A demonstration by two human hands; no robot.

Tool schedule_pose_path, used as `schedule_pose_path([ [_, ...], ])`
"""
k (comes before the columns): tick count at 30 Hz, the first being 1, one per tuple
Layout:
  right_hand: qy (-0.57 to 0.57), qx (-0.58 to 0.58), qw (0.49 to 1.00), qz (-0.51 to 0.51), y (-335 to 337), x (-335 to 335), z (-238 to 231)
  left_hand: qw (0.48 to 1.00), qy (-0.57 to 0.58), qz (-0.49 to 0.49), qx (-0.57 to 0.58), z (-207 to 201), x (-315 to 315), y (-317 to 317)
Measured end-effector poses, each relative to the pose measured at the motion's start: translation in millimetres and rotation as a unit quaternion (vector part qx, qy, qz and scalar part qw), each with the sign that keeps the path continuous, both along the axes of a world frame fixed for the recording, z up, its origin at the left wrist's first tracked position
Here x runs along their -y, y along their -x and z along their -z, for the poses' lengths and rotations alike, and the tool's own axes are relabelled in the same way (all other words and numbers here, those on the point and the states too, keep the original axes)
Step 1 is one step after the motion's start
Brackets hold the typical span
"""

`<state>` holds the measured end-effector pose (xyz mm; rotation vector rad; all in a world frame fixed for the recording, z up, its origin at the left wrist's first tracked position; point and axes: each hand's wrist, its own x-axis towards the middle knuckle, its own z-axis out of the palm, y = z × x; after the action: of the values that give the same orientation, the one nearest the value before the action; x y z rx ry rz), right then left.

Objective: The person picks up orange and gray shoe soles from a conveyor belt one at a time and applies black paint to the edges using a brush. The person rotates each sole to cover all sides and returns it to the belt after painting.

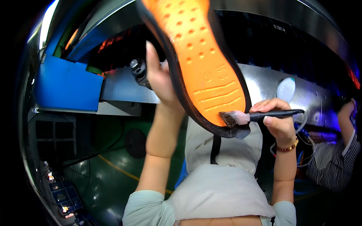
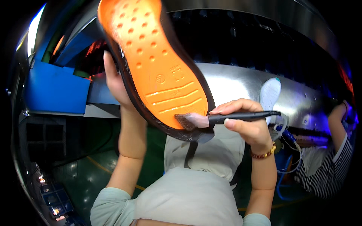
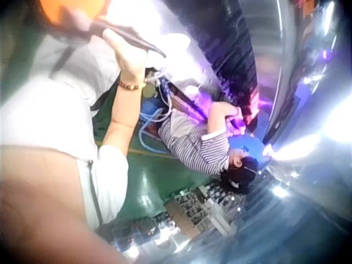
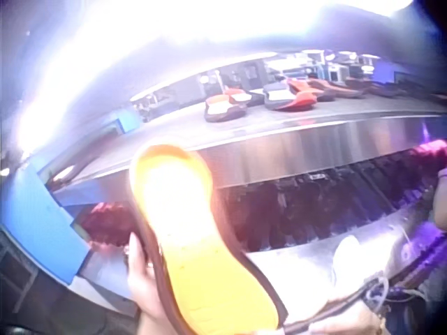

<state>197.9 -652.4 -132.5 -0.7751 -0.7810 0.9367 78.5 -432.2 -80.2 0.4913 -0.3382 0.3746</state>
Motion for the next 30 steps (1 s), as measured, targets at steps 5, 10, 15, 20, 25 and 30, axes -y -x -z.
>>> schedule_pose_path([
  [5,0.003,-0.116,0.993,-0.008,37,-11,-12,0.984,-0.040,-0.170,-0.031,41,62,11],
  [10,0.013,0.294,0.940,0.174,48,-6,-21,0.991,0.097,-0.091,0.033,48,56,18],
  [15,-0.035,0.234,0.970,0.062,53,-8,-32,0.989,0.108,-0.100,0.013,53,48,17],
  [20,0.002,0.315,0.949,0.030,22,-14,-34,0.989,0.087,-0.122,-0.015,43,47,12],
  [25,0.047,0.223,0.974,0.015,22,-16,-39,0.988,0.052,-0.137,-0.041,35,39,8],
  [30,-0.020,0.329,0.937,-0.114,30,-15,-47,0.992,0.068,-0.040,-0.097,30,30,11],
])
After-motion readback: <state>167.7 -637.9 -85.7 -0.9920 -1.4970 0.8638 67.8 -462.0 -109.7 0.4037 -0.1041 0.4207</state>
